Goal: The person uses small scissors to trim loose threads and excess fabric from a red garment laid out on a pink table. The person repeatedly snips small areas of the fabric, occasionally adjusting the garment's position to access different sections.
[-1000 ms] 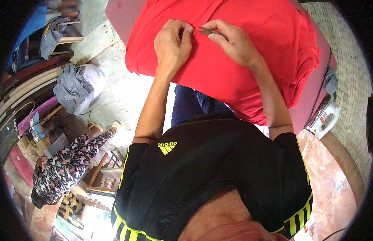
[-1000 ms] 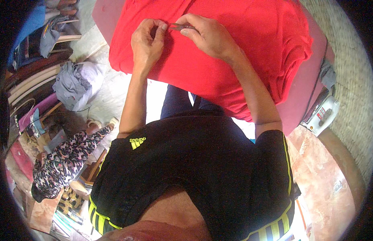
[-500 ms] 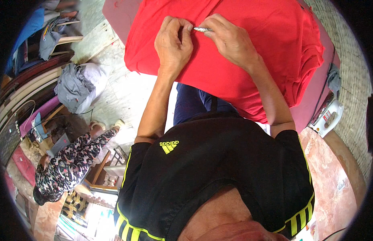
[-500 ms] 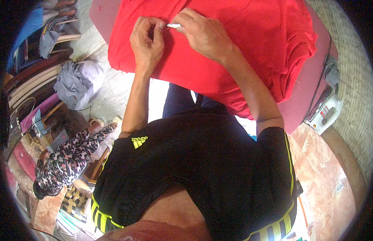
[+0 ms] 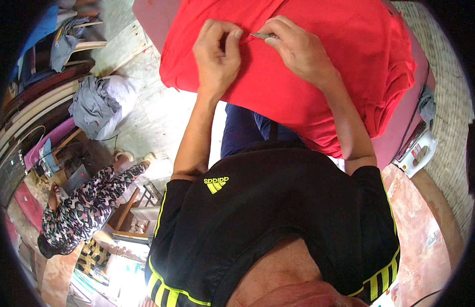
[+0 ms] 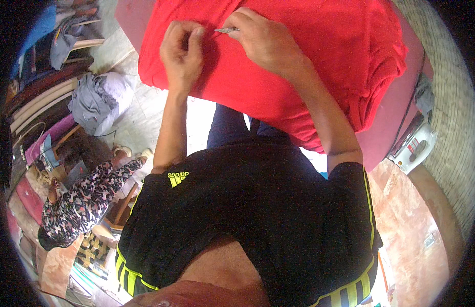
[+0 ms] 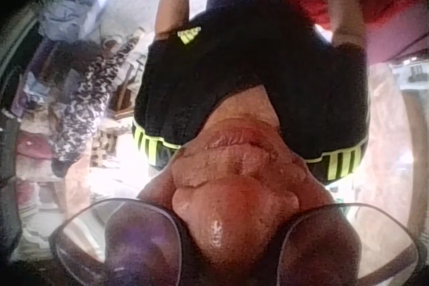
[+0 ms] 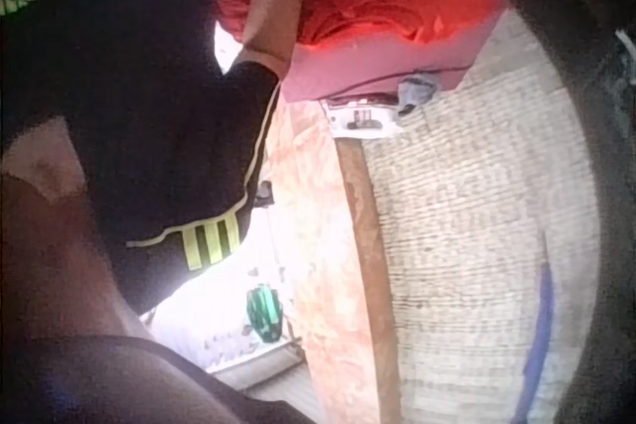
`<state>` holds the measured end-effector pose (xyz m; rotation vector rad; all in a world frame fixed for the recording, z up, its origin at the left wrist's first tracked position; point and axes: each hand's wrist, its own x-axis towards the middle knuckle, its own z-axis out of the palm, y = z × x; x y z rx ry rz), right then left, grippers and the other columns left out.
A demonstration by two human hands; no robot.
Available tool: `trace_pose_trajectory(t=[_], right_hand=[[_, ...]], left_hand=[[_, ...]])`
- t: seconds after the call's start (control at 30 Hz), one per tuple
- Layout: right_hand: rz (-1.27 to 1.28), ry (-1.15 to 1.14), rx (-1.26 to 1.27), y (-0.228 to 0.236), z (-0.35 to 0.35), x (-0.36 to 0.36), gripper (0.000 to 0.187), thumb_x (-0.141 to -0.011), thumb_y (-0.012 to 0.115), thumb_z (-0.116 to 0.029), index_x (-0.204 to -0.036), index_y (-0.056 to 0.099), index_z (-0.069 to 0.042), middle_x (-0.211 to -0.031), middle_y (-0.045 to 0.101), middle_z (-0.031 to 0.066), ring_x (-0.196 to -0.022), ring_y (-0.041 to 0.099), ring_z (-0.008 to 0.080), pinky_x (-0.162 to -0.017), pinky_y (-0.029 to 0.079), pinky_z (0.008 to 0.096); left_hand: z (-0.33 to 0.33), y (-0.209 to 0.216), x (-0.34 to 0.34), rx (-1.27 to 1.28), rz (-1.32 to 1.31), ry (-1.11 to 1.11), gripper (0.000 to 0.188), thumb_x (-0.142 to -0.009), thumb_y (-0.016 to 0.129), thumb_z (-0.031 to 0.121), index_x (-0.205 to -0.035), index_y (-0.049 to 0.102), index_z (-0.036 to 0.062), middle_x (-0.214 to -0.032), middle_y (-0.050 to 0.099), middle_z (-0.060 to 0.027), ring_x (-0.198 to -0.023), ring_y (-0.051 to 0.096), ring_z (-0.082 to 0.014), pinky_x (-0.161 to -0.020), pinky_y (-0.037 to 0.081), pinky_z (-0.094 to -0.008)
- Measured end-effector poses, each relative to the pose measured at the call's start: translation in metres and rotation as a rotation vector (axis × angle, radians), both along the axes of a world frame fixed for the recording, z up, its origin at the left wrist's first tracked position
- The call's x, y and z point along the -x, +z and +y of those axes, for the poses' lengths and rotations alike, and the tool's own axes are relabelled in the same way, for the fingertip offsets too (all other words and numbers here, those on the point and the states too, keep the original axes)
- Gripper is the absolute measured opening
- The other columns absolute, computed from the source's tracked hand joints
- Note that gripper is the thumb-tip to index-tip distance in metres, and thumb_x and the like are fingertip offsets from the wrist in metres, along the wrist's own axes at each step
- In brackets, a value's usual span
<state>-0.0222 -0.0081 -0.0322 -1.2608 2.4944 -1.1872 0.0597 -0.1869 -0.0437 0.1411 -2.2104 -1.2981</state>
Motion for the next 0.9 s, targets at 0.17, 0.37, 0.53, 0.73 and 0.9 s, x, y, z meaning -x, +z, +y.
trace_pose_trajectory(t=[0.17, 0.37, 0.53, 0.73, 0.9], right_hand=[[-0.136, -0.049, 0.159, 0.016, 0.007, 0.006, 0.026, -0.089, 0.068, -0.002, -0.114, 0.062, -0.004, -0.105, 0.066, 0.0093, -0.093, 0.069, 0.0158, -0.078, 0.053, 0.0322], [-0.175, 0.055, 0.178, 0.008, -0.030, 0.002, 0.026, -0.087, 0.071, -0.008, -0.111, 0.062, -0.004, -0.097, 0.072, 0.0143, -0.091, 0.073, 0.0276, -0.076, 0.057, 0.0378], [-0.202, 0.037, 0.107, -0.001, -0.037, 0.003, 0.029, -0.088, 0.068, -0.008, -0.114, 0.057, -0.003, -0.097, 0.072, 0.0176, -0.092, 0.073, 0.0301, -0.078, 0.058, 0.0401], [-0.285, 0.096, 0.162, 0.000, -0.038, 0.004, 0.029, -0.092, 0.068, -0.016, -0.115, 0.056, -0.003, -0.097, 0.071, 0.0172, -0.092, 0.072, 0.0298, -0.080, 0.057, 0.0411], [-0.217, 0.199, -0.052, 0.009, -0.039, 0.004, 0.025, -0.094, 0.065, -0.018, -0.115, 0.057, -0.005, -0.101, 0.069, 0.0140, -0.095, 0.069, 0.0304, -0.082, 0.054, 0.0410]], left_hand=[[-0.052, 0.043, -0.053, 0.168, -0.380, -0.045, 0.014, -0.083, 0.076, 0.008, -0.085, 0.067, -0.0022, -0.079, 0.062, -0.0104, -0.070, 0.060, -0.0192, -0.063, 0.047, -0.0291], [-0.026, 0.012, -0.040, 0.187, -0.174, -0.101, 0.029, -0.078, 0.075, 0.004, -0.106, 0.066, 0.0027, -0.106, 0.064, -0.0157, -0.095, 0.066, -0.0315, -0.079, 0.055, -0.0370], [-0.017, -0.014, -0.030, 0.351, -0.026, 0.026, 0.020, -0.077, 0.079, 0.013, -0.095, 0.073, 0.0076, -0.095, 0.066, -0.0081, -0.086, 0.064, -0.0293, -0.073, 0.053, -0.0391], [-0.020, -0.023, -0.033, 0.395, -0.036, 0.083, 0.010, -0.080, 0.074, 0.009, -0.088, 0.068, 0.0077, -0.087, 0.062, -0.0093, -0.078, 0.061, -0.0303, -0.066, 0.050, -0.0408], [-0.028, -0.022, -0.036, 0.355, -0.085, 0.107, 0.012, -0.081, 0.072, 0.007, -0.089, 0.063, 0.0047, -0.087, 0.060, -0.0113, -0.081, 0.061, -0.0319, -0.069, 0.050, -0.0422]])
